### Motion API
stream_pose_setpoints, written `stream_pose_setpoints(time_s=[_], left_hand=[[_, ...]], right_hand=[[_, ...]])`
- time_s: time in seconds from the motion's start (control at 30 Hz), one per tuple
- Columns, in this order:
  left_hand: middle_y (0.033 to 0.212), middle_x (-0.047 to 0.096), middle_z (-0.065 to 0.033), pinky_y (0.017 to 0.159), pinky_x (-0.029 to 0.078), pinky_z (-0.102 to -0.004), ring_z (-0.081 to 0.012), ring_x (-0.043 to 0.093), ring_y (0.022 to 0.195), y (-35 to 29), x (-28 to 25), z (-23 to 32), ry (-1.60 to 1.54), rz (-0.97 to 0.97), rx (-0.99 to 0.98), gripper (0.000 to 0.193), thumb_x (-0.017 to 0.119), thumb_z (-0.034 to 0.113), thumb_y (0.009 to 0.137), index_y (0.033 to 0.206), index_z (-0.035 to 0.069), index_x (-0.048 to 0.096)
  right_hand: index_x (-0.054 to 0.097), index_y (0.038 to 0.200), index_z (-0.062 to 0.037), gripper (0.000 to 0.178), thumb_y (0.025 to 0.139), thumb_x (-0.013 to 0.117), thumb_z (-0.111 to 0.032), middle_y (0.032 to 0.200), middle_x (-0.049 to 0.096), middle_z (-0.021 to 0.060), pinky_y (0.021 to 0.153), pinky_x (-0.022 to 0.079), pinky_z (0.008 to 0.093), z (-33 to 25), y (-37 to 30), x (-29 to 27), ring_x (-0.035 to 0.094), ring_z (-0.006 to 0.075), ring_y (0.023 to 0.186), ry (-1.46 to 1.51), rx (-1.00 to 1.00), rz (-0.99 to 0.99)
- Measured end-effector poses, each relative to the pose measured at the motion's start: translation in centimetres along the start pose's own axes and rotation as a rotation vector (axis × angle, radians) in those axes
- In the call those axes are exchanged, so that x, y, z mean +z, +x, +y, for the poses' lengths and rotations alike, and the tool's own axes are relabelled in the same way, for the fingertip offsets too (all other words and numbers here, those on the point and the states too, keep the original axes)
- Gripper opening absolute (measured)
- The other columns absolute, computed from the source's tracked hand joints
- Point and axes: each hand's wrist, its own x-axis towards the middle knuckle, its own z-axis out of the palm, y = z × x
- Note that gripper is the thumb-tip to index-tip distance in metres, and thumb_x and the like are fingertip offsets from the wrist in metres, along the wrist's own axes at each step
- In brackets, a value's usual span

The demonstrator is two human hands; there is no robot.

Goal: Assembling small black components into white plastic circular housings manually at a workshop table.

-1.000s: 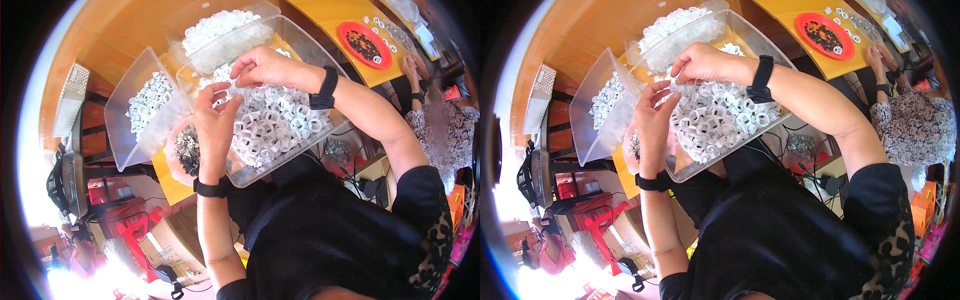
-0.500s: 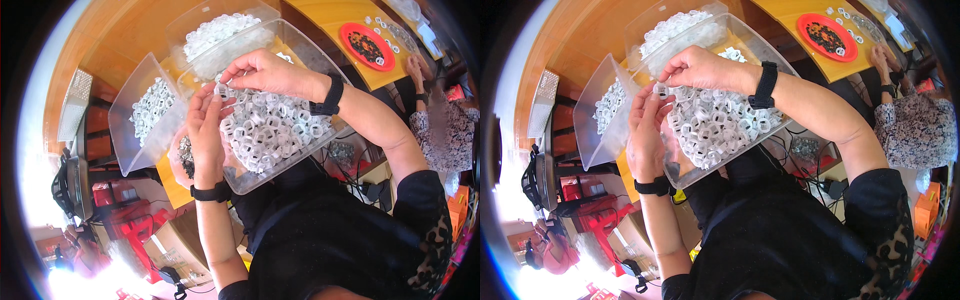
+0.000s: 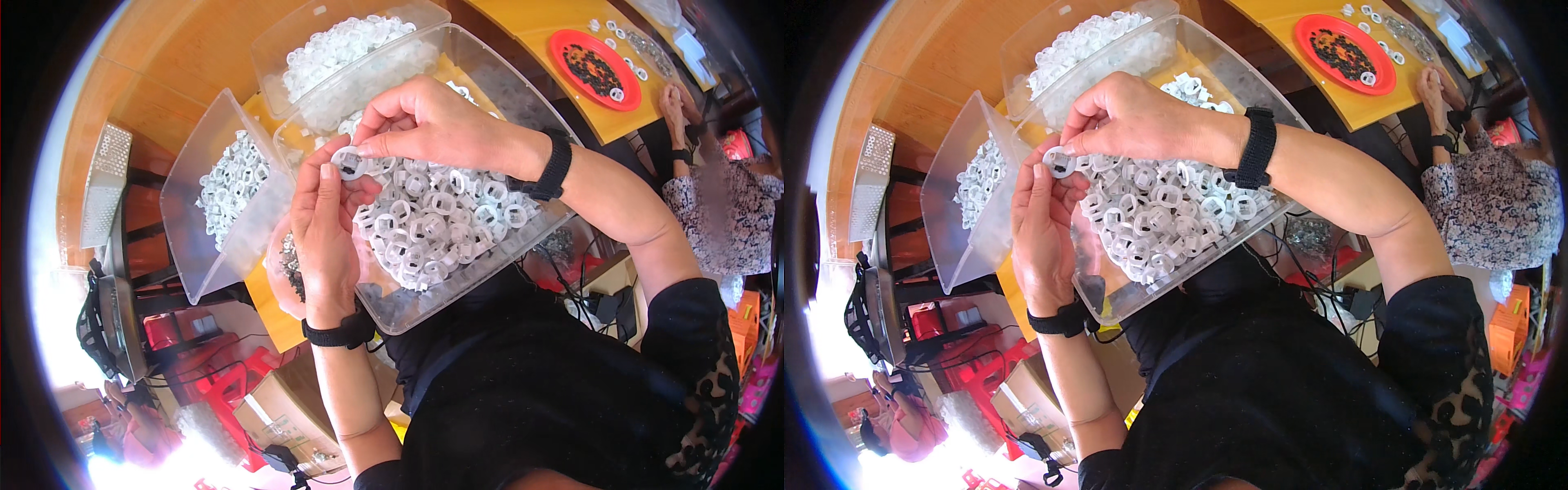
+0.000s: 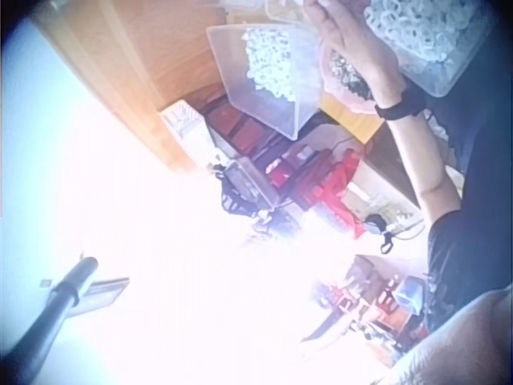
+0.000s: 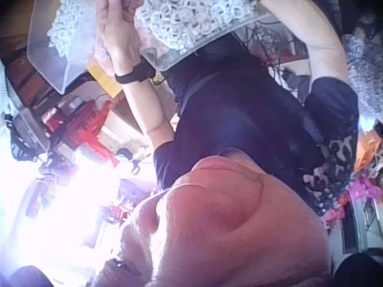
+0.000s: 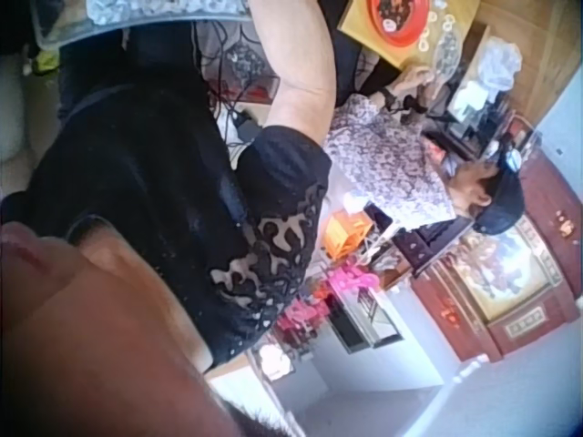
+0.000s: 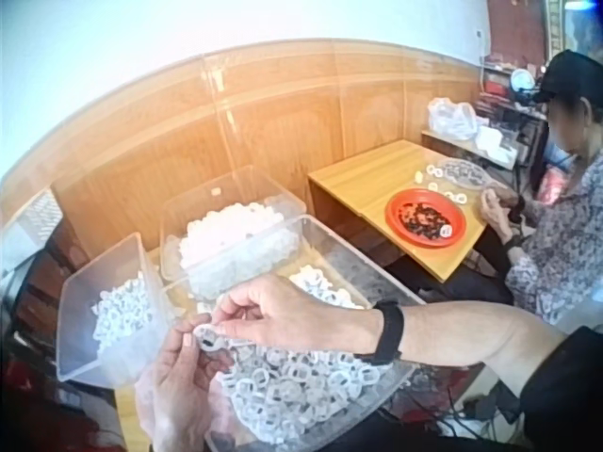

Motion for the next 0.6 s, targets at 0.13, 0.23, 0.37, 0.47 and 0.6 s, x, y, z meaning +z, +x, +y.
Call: stream_pose_setpoints(time_s=[0.13, 0.23, 0.37, 0.47, 0.6], left_hand=[[0.098, 0.061, -0.0061, 0.075, 0.048, -0.0237, -0.0113, 0.06, 0.081, 0.05, 0.28, 0.22, 0.004, 0.012, -0.023, 0.034, 0.038, 0.016, 0.102, 0.127, -0.003, 0.049], [0.1, 0.062, -0.0072, 0.074, 0.049, -0.0239, -0.0123, 0.061, 0.081, -0.07, 0.33, 0.34, -0.009, -0.013, -0.027, 0.034, 0.037, 0.016, 0.102, 0.127, -0.004, 0.049], [0.105, 0.062, -0.0098, 0.074, 0.05, -0.0246, -0.0155, 0.064, 0.082, -0.28, 0.57, 0.69, -0.001, -0.019, -0.05, 0.034, 0.038, 0.015, 0.102, 0.128, -0.004, 0.047], [0.106, 0.062, -0.0108, 0.073, 0.051, -0.0254, -0.0172, 0.065, 0.082, -0.12, 0.65, 0.59, 0.038, -0.03, -0.056, 0.034, 0.038, 0.014, 0.101, 0.129, -0.004, 0.046], [0.106, 0.062, -0.0111, 0.073, 0.051, -0.0261, -0.0178, 0.066, 0.081, -0.22, 0.87, 0.81, 0.054, -0.017, -0.066, 0.034, 0.039, 0.014, 0.1, 0.129, -0.003, 0.046]], right_hand=[[0.066, 0.093, -0.0003, 0.013, 0.088, 0.066, -0.013, 0.084, 0.064, 0.0001, 0.069, 0.045, 0.0189, -0.14, -0.19, 0.04, 0.057, 0.0032, 0.078, 0.004, 0.036, -0.011], [0.067, 0.092, -0.0009, 0.013, 0.088, 0.066, -0.013, 0.083, 0.064, -0.0008, 0.069, 0.045, 0.019, 0.03, -0.15, 0.05, 0.056, 0.0025, 0.077, 0.012, 0.043, 0.021], [0.067, 0.093, -0.0013, 0.014, 0.088, 0.066, -0.014, 0.083, 0.064, -0.0014, 0.069, 0.045, 0.0191, -0.17, 0.05, -0.02, 0.056, 0.0024, 0.079, 0.006, 0.081, 0.032], [0.068, 0.093, -0.0013, 0.015, 0.087, 0.067, -0.015, 0.083, 0.064, -0.0012, 0.07, 0.045, 0.0189, -0.38, -0.04, -0.29, 0.057, 0.0026, 0.079, 0.021, 0.081, 0.04], [0.068, 0.094, -0.0006, 0.016, 0.087, 0.067, -0.015, 0.084, 0.065, -0.0006, 0.069, 0.045, 0.0185, -0.6, -0.06, -0.35, 0.057, 0.0026, 0.078, 0.013, 0.079, 0.04]])
